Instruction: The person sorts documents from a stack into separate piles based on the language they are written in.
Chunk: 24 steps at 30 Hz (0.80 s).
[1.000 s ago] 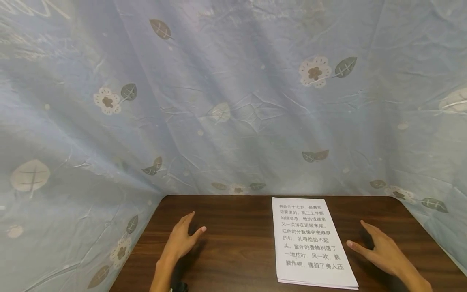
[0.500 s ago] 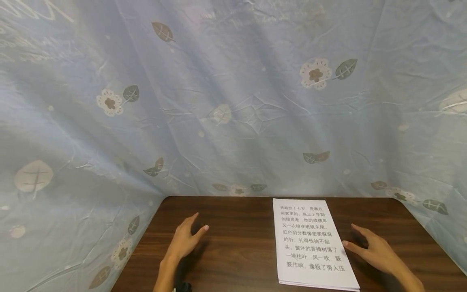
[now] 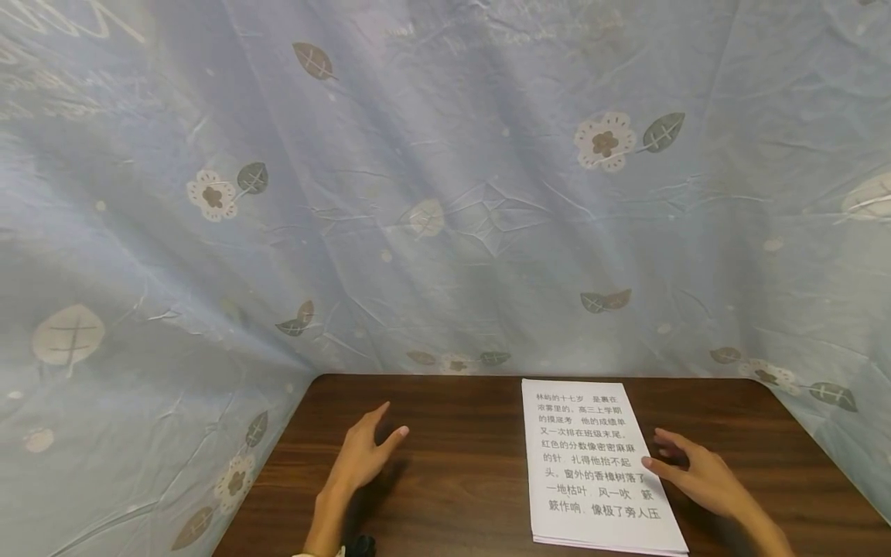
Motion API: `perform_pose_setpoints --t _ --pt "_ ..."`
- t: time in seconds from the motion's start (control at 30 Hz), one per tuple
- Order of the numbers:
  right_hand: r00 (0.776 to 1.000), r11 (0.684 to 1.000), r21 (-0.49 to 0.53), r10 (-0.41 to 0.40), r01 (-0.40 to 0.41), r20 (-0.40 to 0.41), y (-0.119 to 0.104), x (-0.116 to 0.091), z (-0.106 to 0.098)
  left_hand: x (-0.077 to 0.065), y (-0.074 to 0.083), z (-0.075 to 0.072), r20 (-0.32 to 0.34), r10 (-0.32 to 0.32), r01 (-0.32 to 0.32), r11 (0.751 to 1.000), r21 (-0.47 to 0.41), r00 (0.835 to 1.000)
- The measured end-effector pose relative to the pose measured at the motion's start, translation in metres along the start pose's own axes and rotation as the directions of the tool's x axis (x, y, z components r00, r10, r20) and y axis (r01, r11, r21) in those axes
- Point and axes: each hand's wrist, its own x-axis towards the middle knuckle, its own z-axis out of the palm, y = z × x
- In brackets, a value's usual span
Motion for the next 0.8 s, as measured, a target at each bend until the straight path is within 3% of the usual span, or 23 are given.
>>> perform_pose_setpoints --t 0.27,0.8 --pt "0.998 0.993 0.113 0.033 -0.04 0.058 -0.008 0.001 0.001 0.001 0.004 0.003 0.005 0.013 -0.013 1.0 -0.022 1.0" --pt "0.995 0.976 0.209 0.045 -0.064 0.091 -0.015 0.006 0.01 0.005 0.013 0.015 0.01 0.08 -0.079 0.994 -0.073 0.997"
